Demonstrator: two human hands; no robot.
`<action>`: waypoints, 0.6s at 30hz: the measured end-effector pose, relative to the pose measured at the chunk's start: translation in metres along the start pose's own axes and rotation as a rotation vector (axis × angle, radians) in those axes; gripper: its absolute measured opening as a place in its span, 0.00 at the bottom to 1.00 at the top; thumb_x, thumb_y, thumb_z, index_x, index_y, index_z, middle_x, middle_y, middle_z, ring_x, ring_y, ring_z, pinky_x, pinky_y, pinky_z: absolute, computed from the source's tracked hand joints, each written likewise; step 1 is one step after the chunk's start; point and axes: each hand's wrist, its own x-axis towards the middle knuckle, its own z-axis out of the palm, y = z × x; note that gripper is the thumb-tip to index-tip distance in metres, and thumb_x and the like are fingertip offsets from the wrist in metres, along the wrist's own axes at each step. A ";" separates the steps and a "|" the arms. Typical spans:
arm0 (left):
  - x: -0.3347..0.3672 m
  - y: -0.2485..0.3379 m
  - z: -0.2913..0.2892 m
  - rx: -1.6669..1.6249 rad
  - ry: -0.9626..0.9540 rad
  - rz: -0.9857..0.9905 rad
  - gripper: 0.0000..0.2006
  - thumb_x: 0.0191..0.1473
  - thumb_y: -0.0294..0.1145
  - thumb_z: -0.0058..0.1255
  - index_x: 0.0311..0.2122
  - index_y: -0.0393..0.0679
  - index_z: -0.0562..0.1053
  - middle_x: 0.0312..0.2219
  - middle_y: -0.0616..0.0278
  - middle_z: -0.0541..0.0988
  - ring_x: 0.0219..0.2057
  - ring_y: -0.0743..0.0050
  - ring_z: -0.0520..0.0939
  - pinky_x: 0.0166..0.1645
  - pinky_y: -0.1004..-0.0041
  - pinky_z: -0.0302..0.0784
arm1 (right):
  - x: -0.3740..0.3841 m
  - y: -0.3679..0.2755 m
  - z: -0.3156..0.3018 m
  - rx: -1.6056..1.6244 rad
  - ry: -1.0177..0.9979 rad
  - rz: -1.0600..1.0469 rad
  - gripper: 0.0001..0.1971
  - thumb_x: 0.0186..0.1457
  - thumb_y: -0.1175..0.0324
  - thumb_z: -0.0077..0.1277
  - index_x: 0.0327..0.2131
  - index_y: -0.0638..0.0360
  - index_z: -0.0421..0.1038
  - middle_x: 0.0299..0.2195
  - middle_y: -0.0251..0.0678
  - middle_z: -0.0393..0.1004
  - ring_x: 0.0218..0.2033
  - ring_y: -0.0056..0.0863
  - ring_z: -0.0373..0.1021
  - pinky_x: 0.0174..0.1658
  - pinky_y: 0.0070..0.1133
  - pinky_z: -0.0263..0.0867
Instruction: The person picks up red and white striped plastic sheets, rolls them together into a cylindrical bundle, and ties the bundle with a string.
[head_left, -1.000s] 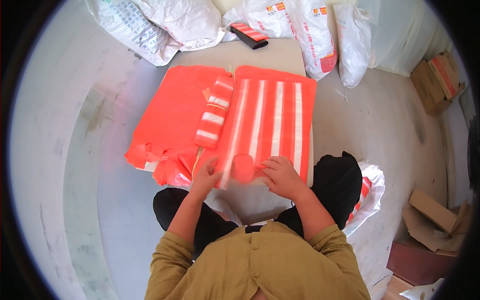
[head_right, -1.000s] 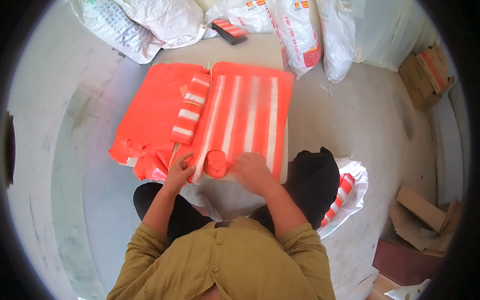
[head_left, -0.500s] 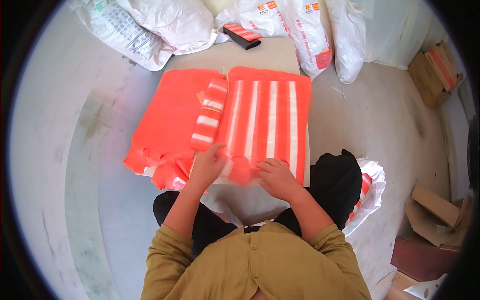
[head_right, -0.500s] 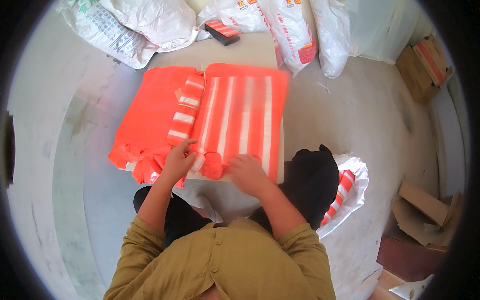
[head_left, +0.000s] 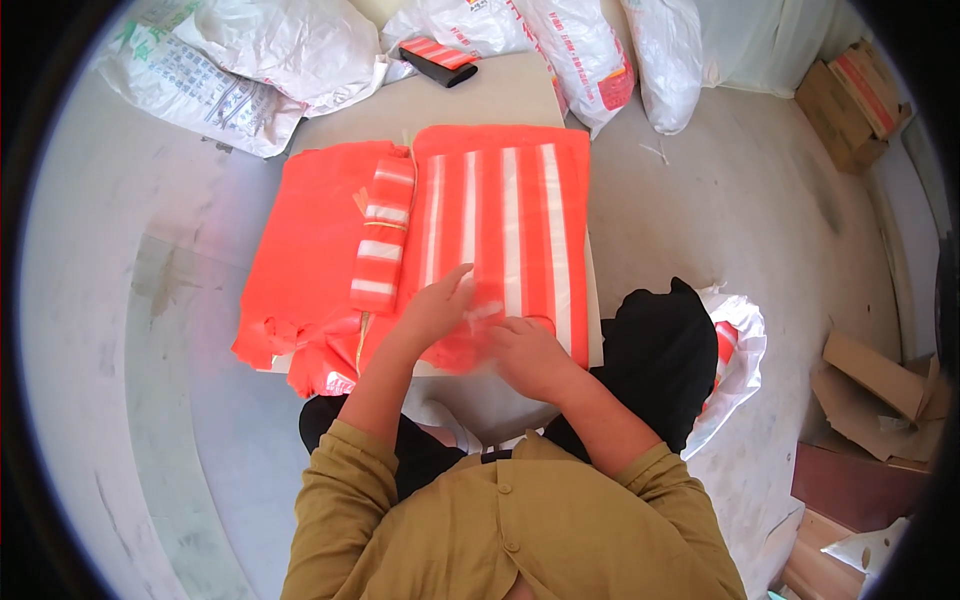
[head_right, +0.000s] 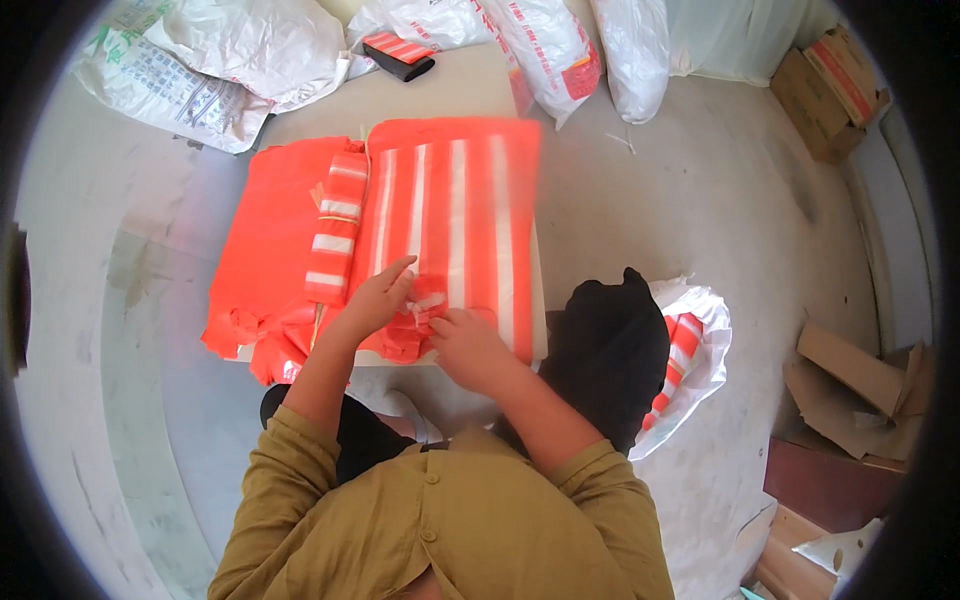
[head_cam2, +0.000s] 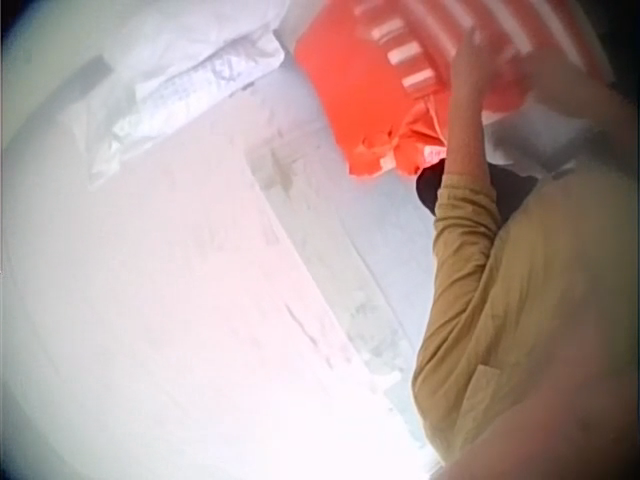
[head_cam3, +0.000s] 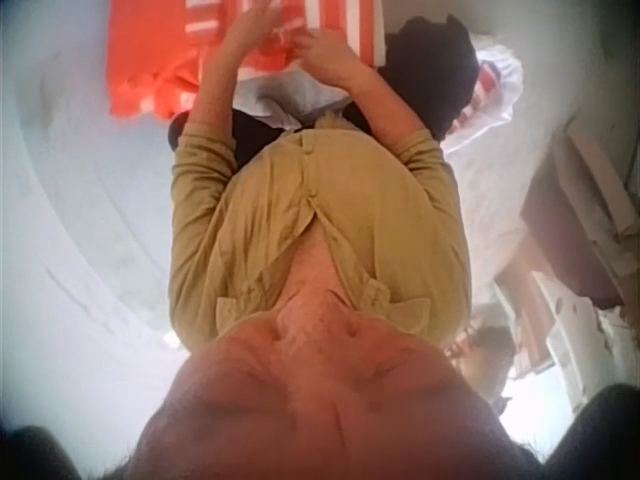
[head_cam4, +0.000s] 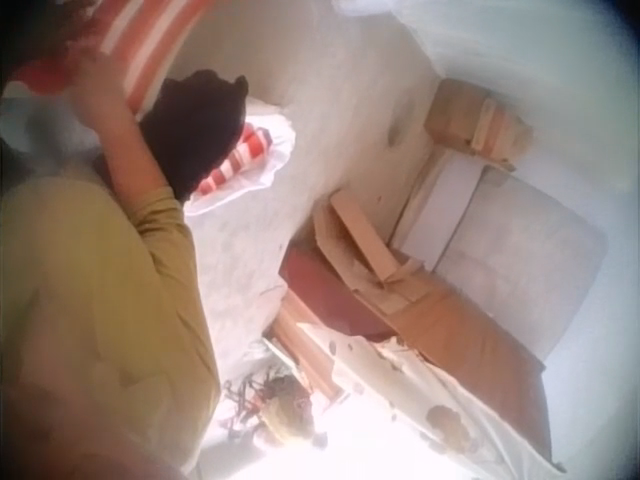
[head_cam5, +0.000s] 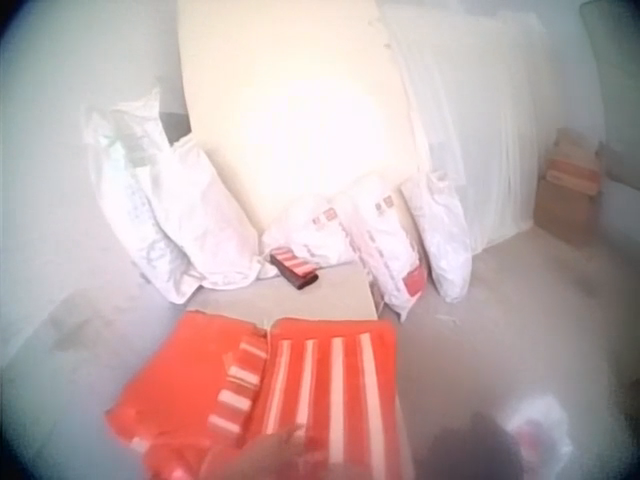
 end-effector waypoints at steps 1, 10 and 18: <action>-0.001 -0.004 0.000 -0.001 -0.002 -0.002 0.21 0.60 0.40 0.43 0.56 0.42 0.70 0.39 0.47 0.80 0.43 0.51 0.80 0.49 0.64 0.74 | 0.000 0.000 0.000 0.001 -0.002 0.002 0.11 0.43 0.70 0.54 0.34 0.56 0.77 0.41 0.34 0.72 0.47 0.34 0.65 0.51 0.30 0.63; -0.019 -0.020 0.001 0.498 0.108 0.642 0.25 0.44 0.24 0.58 0.51 0.44 0.70 0.56 0.50 0.69 0.58 0.45 0.67 0.59 0.57 0.67 | 0.005 -0.003 -0.006 -0.037 -0.059 0.003 0.08 0.47 0.70 0.52 0.32 0.58 0.76 0.42 0.36 0.73 0.47 0.35 0.67 0.51 0.31 0.63; -0.029 0.000 0.010 0.512 -0.041 0.484 0.33 0.38 0.31 0.65 0.54 0.55 0.71 0.63 0.54 0.62 0.65 0.42 0.57 0.65 0.47 0.55 | 0.013 -0.006 -0.013 0.031 0.020 0.046 0.07 0.50 0.71 0.52 0.33 0.61 0.75 0.39 0.37 0.74 0.42 0.37 0.69 0.47 0.31 0.66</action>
